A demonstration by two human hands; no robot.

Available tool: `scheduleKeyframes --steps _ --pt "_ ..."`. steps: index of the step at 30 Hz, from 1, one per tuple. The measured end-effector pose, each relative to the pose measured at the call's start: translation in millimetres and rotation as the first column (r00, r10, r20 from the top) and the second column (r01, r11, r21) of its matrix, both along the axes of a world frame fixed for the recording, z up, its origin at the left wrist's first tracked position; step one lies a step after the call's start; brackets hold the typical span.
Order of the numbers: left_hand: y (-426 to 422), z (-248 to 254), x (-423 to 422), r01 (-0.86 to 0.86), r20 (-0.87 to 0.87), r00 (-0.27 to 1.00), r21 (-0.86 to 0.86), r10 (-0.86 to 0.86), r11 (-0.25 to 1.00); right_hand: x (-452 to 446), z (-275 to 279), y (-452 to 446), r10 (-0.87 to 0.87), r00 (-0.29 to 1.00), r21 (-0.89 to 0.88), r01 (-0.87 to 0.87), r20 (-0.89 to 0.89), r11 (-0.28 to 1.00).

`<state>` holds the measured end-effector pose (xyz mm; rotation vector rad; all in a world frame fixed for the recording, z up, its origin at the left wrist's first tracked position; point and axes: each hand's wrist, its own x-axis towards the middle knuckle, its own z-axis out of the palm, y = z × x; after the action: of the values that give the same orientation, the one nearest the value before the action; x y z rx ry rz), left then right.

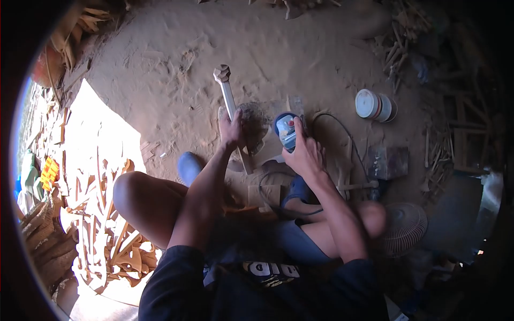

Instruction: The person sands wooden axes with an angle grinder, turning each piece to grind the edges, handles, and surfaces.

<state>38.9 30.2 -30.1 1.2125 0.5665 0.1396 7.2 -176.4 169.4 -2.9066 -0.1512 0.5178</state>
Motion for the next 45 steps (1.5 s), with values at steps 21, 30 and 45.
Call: scheduleKeyframes --steps 21,30,45 --pt "9 -33 7 0.058 -0.042 0.998 0.4 -0.045 0.915 -36 -19 11 0.225 0.955 0.103 -0.209 -0.194 0.973" --pt "7 -30 7 0.056 -0.042 0.998 0.392 -0.043 0.918 -39 -13 14 0.23 0.938 0.1 -0.211 -0.258 0.972" --pt "7 -10 6 0.113 -0.1 0.992 0.501 -0.072 0.858 -33 -32 8 0.26 0.959 -0.003 -0.262 -0.112 0.965"
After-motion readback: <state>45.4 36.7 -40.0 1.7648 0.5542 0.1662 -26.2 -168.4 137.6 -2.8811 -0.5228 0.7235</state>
